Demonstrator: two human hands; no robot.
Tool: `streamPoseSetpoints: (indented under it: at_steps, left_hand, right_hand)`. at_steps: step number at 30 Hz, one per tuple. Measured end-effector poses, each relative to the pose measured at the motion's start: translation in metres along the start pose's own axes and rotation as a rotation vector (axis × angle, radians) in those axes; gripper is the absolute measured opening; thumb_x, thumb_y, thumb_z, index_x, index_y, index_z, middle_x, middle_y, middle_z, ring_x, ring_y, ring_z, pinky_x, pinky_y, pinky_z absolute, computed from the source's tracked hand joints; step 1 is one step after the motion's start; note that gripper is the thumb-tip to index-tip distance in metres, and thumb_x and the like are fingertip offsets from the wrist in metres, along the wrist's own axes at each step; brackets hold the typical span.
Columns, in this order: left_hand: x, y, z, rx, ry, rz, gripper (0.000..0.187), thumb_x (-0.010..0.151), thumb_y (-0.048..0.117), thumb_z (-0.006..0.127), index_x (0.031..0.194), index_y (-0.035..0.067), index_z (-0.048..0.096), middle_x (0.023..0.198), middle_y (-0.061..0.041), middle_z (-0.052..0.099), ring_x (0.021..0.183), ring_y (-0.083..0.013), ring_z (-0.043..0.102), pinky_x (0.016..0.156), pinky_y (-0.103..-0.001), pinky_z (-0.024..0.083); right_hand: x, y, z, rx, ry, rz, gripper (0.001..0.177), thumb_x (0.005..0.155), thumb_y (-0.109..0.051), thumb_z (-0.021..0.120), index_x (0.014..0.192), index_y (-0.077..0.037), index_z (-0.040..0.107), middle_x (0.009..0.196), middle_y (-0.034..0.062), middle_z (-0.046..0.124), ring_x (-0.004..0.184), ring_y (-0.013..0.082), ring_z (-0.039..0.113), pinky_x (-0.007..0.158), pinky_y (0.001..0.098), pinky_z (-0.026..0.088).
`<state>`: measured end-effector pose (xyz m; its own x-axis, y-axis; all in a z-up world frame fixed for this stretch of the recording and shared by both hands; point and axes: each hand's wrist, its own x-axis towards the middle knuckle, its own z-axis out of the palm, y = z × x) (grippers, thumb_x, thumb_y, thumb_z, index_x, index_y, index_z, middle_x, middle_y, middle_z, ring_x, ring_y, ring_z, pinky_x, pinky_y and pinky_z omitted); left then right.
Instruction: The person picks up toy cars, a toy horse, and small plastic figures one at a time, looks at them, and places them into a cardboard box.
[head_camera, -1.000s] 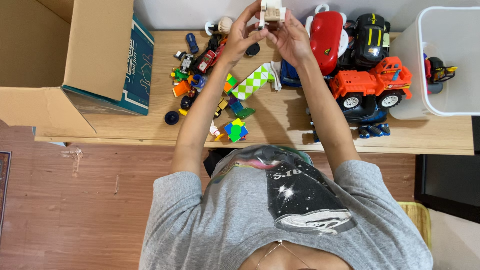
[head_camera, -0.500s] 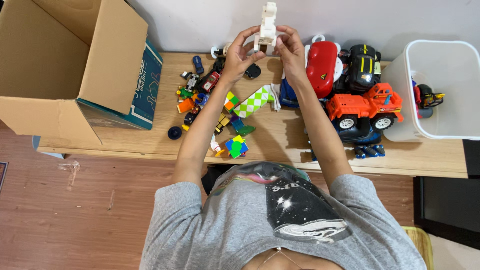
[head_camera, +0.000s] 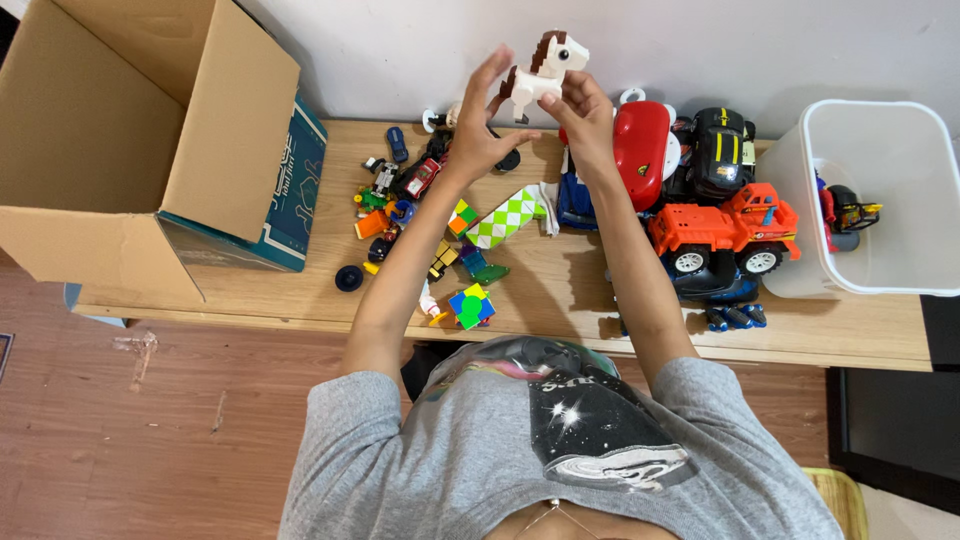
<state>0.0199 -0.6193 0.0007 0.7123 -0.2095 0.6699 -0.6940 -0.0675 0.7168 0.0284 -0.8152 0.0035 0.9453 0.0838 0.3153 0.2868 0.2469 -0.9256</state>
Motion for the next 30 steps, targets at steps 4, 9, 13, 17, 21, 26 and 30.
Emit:
streamPoseSetpoints:
  at_steps: [4,9,13,17,21,26,30]
  left_hand:
    - [0.008,0.0,-0.005,-0.157,0.07,-0.032,0.107,0.082,0.024,0.096,0.161,0.017,0.025,0.167,-0.008,0.028,0.154,-0.0295,0.035,0.12,-0.046,0.049]
    - [0.016,-0.01,-0.005,-0.326,0.03,-0.167,0.089,0.091,0.024,0.091,0.161,0.012,0.037,0.166,-0.011,0.042,0.154,-0.03,0.047,0.127,-0.046,0.049]
    - [0.019,-0.002,-0.005,-0.378,-0.006,-0.149,0.081,0.092,0.02,0.09,0.157,0.01,0.043,0.156,-0.013,0.052,0.144,-0.0279,0.055,0.124,-0.043,0.049]
    - [0.023,0.009,-0.004,-0.454,0.004,-0.209,0.071,0.092,0.017,0.088,0.151,0.006,0.05,0.139,-0.014,0.064,0.128,-0.0227,0.064,0.108,-0.038,0.061]
    - [0.026,0.012,-0.004,-0.452,0.021,-0.203,0.069,0.092,0.013,0.088,0.149,0.005,0.051,0.134,-0.013,0.066,0.123,-0.0201,0.067,0.102,-0.035,0.064]
    - [0.025,0.01,-0.004,-0.432,0.035,-0.153,0.066,0.093,0.004,0.086,0.15,0.006,0.052,0.141,-0.012,0.062,0.127,-0.0208,0.064,0.107,-0.037,0.064]
    - [0.021,0.015,-0.011,-0.428,0.039,-0.126,0.068,0.092,-0.001,0.086,0.149,0.006,0.05,0.147,-0.01,0.057,0.132,-0.0209,0.061,0.107,-0.038,0.059]
  right_hand:
    - [-0.003,-0.016,0.004,-0.02,-0.014,-0.009,0.036,0.101,-0.007,0.073,0.132,0.003,0.058,0.126,0.0111,0.071,0.115,0.0147,0.067,0.103,0.0294,0.054]
    - [-0.007,-0.033,0.013,0.064,-0.018,-0.003,0.037,0.101,-0.006,0.072,0.134,0.003,0.058,0.129,0.0115,0.07,0.12,0.0163,0.067,0.109,0.0321,0.056]
    - [-0.007,-0.041,0.013,0.145,-0.051,-0.007,0.039,0.1,-0.006,0.072,0.135,0.002,0.057,0.131,0.0122,0.069,0.123,0.0174,0.067,0.111,0.0329,0.056]
    - [-0.005,-0.043,0.012,0.17,-0.078,-0.024,0.04,0.101,-0.006,0.073,0.136,0.002,0.057,0.133,0.012,0.068,0.125,0.0175,0.065,0.113,0.0333,0.054]
    - [-0.003,-0.042,0.012,0.176,-0.097,-0.032,0.042,0.101,-0.006,0.074,0.137,0.001,0.057,0.133,0.0111,0.068,0.124,0.0171,0.065,0.113,0.0333,0.053]
    - [-0.004,-0.041,0.012,0.101,-0.109,-0.054,0.041,0.101,-0.008,0.074,0.137,0.0,0.057,0.133,0.0101,0.068,0.125,0.0175,0.065,0.113,0.0334,0.053]
    - [-0.003,-0.034,0.014,0.066,-0.126,-0.064,0.037,0.102,-0.008,0.076,0.134,0.0,0.06,0.131,0.0107,0.069,0.125,0.0193,0.065,0.112,0.0354,0.054]
